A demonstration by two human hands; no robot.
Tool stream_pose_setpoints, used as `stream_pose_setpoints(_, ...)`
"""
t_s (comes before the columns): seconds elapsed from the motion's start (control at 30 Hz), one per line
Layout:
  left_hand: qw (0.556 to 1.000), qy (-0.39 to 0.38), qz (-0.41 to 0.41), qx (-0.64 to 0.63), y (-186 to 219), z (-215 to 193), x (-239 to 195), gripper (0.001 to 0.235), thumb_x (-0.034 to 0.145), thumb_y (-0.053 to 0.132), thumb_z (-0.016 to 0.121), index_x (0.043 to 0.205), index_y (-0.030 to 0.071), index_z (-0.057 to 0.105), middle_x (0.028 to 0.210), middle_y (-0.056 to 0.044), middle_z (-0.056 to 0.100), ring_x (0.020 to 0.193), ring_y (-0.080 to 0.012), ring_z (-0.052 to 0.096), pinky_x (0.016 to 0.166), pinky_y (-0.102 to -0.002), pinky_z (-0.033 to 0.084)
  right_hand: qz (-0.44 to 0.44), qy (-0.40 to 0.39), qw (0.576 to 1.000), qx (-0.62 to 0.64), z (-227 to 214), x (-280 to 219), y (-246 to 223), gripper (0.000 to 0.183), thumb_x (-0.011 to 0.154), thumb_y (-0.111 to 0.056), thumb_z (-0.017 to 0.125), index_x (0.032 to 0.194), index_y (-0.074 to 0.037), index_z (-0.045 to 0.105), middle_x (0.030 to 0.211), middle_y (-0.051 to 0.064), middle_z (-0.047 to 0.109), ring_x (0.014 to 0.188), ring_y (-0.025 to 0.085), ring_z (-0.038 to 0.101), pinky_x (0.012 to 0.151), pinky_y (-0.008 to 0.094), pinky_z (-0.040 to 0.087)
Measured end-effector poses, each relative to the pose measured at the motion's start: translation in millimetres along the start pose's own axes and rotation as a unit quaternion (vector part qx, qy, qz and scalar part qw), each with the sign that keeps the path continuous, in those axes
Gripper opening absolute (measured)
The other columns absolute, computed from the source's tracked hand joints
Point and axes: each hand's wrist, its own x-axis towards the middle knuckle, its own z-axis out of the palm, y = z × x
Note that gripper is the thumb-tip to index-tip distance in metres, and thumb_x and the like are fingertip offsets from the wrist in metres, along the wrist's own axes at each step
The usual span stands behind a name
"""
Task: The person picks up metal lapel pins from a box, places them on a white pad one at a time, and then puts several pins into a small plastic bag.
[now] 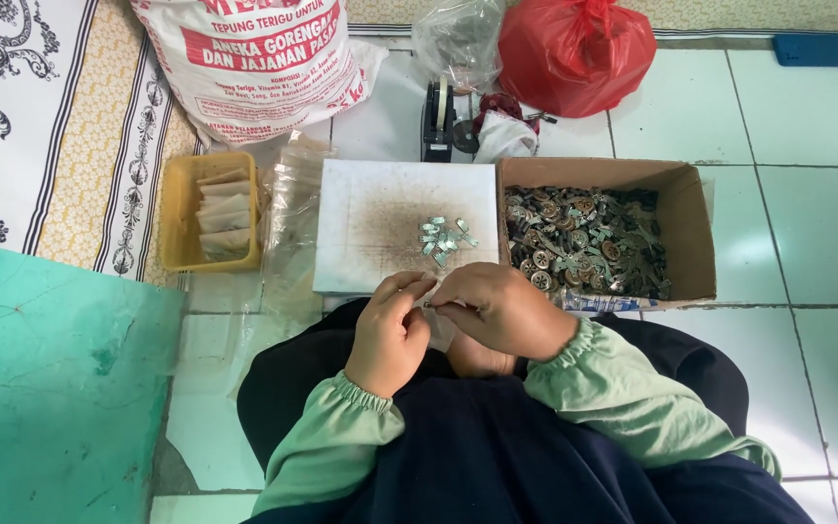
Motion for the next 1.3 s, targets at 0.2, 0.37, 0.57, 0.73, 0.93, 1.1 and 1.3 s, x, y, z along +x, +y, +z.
stream_pose_setpoints(0.2,1.000,-0.015,0.015,0.011,5.0,-3.3,1.0,0.039,0.086,-0.008,0.054,0.120,0.000,0.071,0.115,-0.016,0.067,0.097,-0.0389,0.073,0.073,-0.042,0.066,-0.067,-0.030,0.995,-0.072,-7.3,6.6,-17.0,0.011,0.084,-0.003,0.080,0.095,-0.001,0.075,0.092,0.018,0.074,0.081,0.034,0.074,0.068,0.041,0.061)
stream_pose_setpoints(0.37,0.998,-0.005,0.048,0.036,21.9,-22.1,2.2,0.040,0.087,-0.007,0.054,0.123,0.001,0.070,0.118,-0.014,0.067,0.099,-0.0357,0.074,0.073,-0.039,0.065,-0.006,0.070,0.997,0.013,-10.2,-2.4,42.9,0.010,0.084,0.000,0.078,0.093,-0.006,0.078,0.090,0.009,0.074,0.076,0.024,0.070,0.064,0.032,0.058)
stream_pose_setpoints(0.57,0.992,0.046,0.103,0.051,41.9,-36.9,-2.0,0.042,0.087,-0.010,0.053,0.124,0.001,0.071,0.119,-0.014,0.069,0.099,-0.0310,0.074,0.077,-0.035,0.063,0.245,0.076,0.965,-0.057,24.0,-29.7,189.7,0.015,0.092,-0.014,0.074,0.107,-0.013,0.078,0.089,0.005,0.074,0.076,0.020,0.069,0.066,0.035,0.057)
stream_pose_setpoints(0.73,0.996,0.045,0.069,0.029,26.3,-29.0,-14.2,0.041,0.087,-0.009,0.054,0.122,0.000,0.072,0.116,-0.015,0.070,0.096,-0.0320,0.074,0.072,-0.036,0.064,0.343,-0.088,0.924,-0.144,52.8,-36.2,244.6,0.027,0.098,-0.025,0.065,0.125,-0.022,0.071,0.107,0.008,0.068,0.100,0.026,0.071,0.084,0.043,0.060)
stream_pose_setpoints(0.93,0.997,0.040,0.062,0.027,22.4,-30.1,-17.5,0.041,0.085,-0.011,0.054,0.121,-0.001,0.071,0.115,-0.017,0.070,0.096,-0.0328,0.074,0.071,-0.038,0.065,0.301,-0.201,0.898,-0.249,54.7,-5.7,234.5,0.050,0.103,-0.012,0.053,0.152,-0.021,0.052,0.120,0.014,0.049,0.080,0.027,0.064,0.072,0.040,0.055)
stream_pose_setpoints(1.1,0.998,0.032,0.055,0.004,14.3,-28.3,-19.5,0.041,0.085,-0.011,0.055,0.121,-0.001,0.071,0.116,-0.017,0.070,0.098,-0.0338,0.074,0.074,-0.038,0.065,0.297,-0.253,0.885,-0.253,42.9,8.1,222.5,0.043,0.102,-0.023,0.058,0.144,-0.016,0.057,0.119,0.014,0.045,0.088,0.032,0.065,0.072,0.043,0.054)
stream_pose_setpoints(1.3,0.998,0.033,0.052,-0.001,6.3,-22.8,-17.1,0.043,0.083,-0.011,0.055,0.121,0.001,0.072,0.115,-0.015,0.069,0.099,-0.0322,0.073,0.076,-0.037,0.065,0.281,-0.218,0.911,-0.210,43.1,-17.0,234.8,0.037,0.104,-0.021,0.057,0.139,-0.012,0.061,0.114,0.017,0.051,0.088,0.032,0.065,0.071,0.043,0.055)
